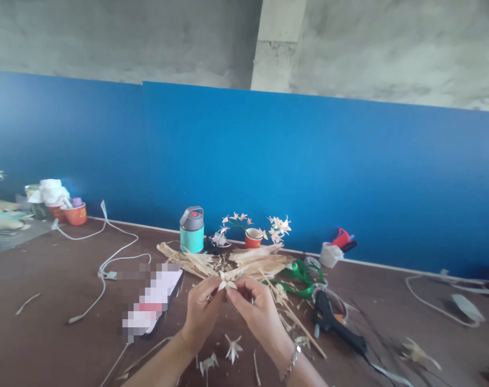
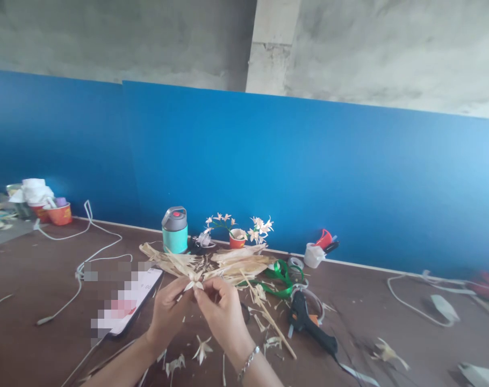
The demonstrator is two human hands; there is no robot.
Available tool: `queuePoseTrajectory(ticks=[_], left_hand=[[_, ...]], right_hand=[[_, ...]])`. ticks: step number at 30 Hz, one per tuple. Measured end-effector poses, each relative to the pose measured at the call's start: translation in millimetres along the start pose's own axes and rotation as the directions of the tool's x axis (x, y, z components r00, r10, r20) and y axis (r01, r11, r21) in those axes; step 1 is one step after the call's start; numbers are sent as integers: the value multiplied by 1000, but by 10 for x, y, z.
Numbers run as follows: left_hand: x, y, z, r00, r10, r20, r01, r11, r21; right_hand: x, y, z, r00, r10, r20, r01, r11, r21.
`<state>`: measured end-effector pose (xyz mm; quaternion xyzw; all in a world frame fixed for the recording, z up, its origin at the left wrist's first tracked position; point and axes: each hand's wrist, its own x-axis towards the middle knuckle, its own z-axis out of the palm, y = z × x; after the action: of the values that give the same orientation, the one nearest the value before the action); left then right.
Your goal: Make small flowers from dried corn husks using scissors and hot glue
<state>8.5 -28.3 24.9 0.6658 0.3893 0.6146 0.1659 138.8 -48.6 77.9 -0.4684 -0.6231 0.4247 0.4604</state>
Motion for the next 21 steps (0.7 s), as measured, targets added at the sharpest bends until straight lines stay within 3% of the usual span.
queuePoseTrajectory(ticks=[5, 8, 21], left_hand=[[3, -8, -10, 999, 53, 10, -53, 998, 29], [1, 4, -10, 997, 51, 56, -52, 999, 16], [-2, -9, 0, 994, 61, 92, -60, 998, -13]], right_hand=[[8, -21, -64, 990, 117, 77, -130, 969, 209], [20, 3, -77, 986, 153, 67, -165, 953, 256], [79, 92, -111, 997, -75, 15, 74, 997, 31]])
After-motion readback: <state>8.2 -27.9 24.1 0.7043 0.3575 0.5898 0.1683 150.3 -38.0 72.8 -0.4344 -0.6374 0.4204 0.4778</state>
